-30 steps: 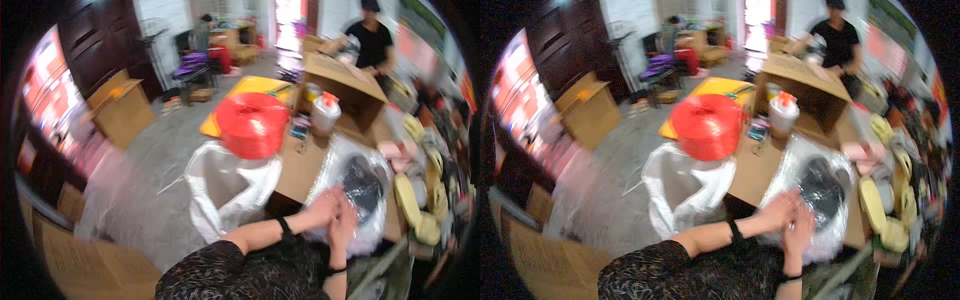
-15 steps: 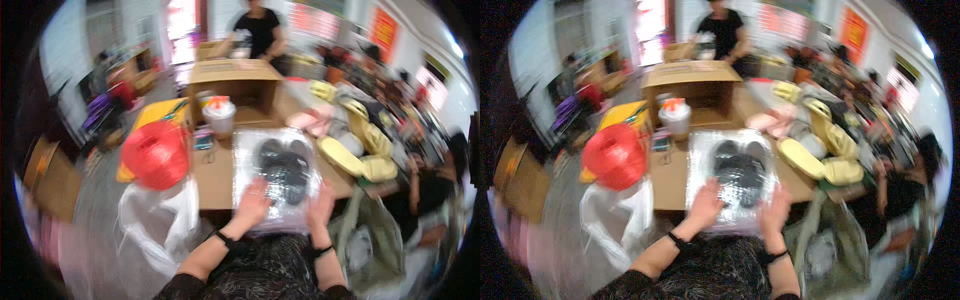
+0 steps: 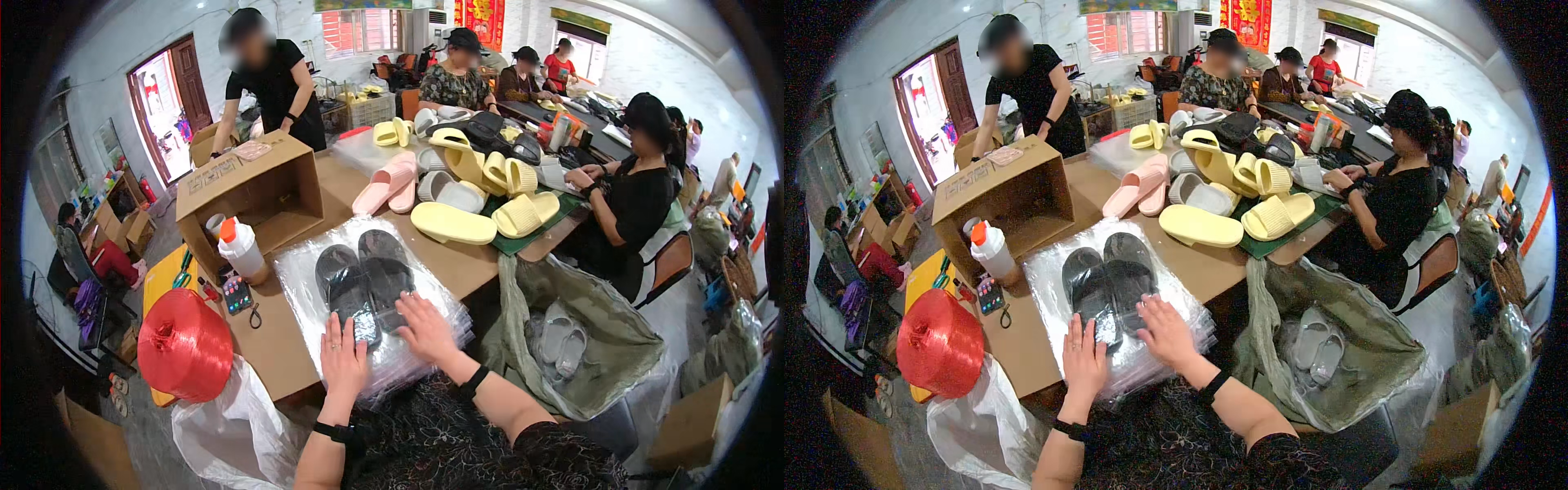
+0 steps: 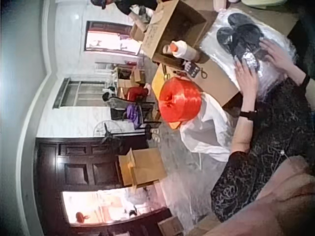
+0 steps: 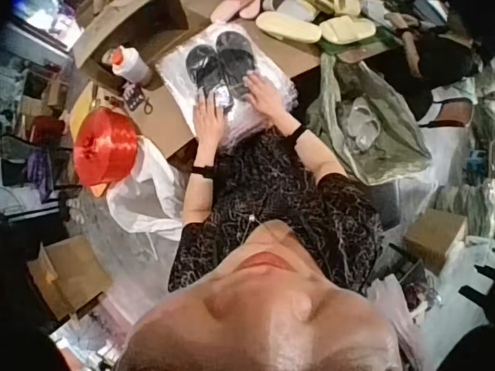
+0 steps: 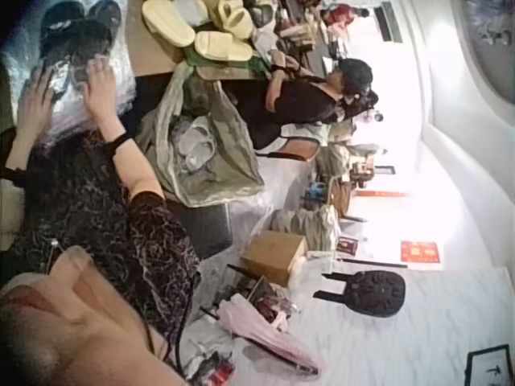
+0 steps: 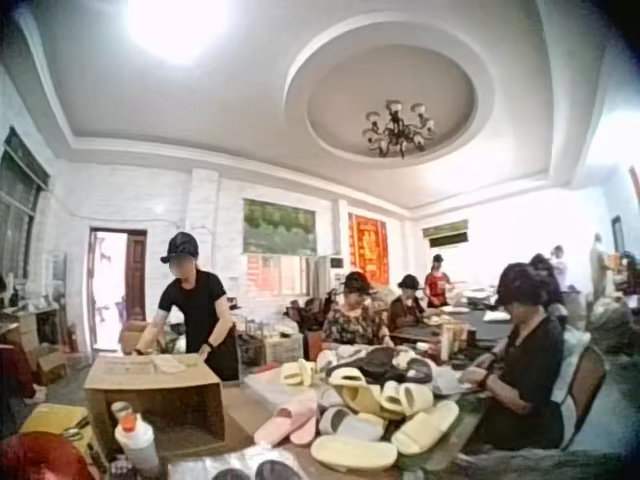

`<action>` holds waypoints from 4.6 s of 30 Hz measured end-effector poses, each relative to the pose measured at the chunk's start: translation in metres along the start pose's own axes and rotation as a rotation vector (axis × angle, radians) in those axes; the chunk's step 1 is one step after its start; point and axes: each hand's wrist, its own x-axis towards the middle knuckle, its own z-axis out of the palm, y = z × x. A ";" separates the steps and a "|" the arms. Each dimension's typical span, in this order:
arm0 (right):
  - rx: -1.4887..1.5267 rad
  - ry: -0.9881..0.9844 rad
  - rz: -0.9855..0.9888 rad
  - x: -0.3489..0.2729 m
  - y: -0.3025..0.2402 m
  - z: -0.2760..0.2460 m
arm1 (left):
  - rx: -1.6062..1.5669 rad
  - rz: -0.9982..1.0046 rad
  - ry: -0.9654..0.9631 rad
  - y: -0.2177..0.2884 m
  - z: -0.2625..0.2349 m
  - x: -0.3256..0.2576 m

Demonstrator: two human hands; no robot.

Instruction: The recorder picks up pairs of slippers, inserts them into plastic bags, and places the packed bags into a bin.

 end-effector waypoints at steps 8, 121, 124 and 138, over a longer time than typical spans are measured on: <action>-0.160 0.150 0.098 0.007 0.030 -0.018 | -0.006 0.011 -0.007 -0.003 0.000 0.007; 2.485 0.110 0.437 0.137 -0.038 -0.208 | 0.125 -0.143 -0.207 0.004 -0.011 0.005; 2.588 0.066 0.505 0.136 -0.037 -0.183 | 0.109 -0.128 -0.181 0.001 -0.005 0.007; 2.927 0.402 1.345 0.092 0.028 0.007 | 0.133 -0.120 -0.138 0.012 -0.013 0.005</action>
